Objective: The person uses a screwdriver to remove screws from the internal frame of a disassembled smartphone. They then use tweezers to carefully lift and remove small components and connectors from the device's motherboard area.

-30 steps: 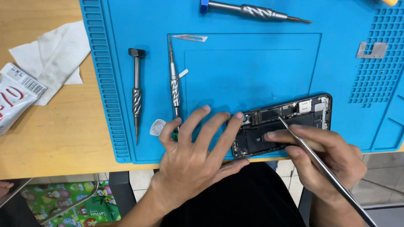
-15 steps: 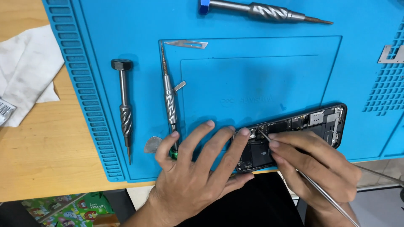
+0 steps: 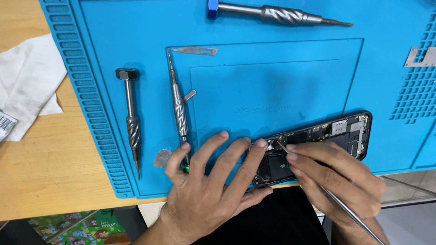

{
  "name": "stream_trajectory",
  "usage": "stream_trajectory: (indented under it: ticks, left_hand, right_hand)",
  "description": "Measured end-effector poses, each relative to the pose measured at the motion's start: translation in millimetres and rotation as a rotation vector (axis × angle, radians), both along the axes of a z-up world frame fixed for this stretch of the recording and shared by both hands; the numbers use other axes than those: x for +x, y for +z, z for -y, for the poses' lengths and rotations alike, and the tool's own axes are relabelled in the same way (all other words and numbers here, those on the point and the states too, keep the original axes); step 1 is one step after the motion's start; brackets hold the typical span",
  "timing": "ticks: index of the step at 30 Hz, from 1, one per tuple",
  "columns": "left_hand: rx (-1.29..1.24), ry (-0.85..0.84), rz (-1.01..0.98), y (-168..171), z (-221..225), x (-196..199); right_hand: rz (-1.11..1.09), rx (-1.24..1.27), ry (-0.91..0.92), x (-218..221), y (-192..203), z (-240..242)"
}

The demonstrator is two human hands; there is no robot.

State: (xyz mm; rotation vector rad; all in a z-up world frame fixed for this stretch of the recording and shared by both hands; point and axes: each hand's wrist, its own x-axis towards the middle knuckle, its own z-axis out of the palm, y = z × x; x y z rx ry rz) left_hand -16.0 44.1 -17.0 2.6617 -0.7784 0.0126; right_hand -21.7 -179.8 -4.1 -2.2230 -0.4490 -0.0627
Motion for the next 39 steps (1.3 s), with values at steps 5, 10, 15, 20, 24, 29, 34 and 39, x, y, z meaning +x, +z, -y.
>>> stream_trajectory:
  ticks: [5,10,15,20,24,29,34,39]
  left_hand:
    - [-0.01,0.012,-0.001,1.3,1.2,-0.4]
    - [-0.008,0.005,-0.011,1.1,1.0,-0.9]
    - [0.006,-0.007,-0.006,2.8,0.7,-0.9]
    - [0.015,-0.007,0.014,4.2,0.8,0.4]
    - [0.013,-0.004,0.015,3.8,0.8,0.0]
    - [0.028,-0.014,0.013,5.5,0.1,0.3]
    - [0.03,-0.021,0.007,4.9,0.0,-0.2]
    - [0.028,-0.021,0.006,4.6,-0.7,-1.4]
  right_hand:
    - [0.005,-0.022,-0.038,1.3,2.1,-6.3]
    - [-0.021,-0.049,-0.025,3.3,6.7,-8.6]
    - [0.019,-0.034,-0.022,2.6,5.6,-8.4]
    - [0.02,-0.022,-0.017,1.0,4.4,-6.4]
    - [0.021,-0.037,-0.017,2.8,6.5,-7.8]
    - [0.016,-0.038,-0.015,1.2,7.1,-7.8]
    - [0.026,-0.021,-0.008,-0.5,4.9,-4.6]
    - [0.007,0.029,0.007,-6.3,0.8,1.8]
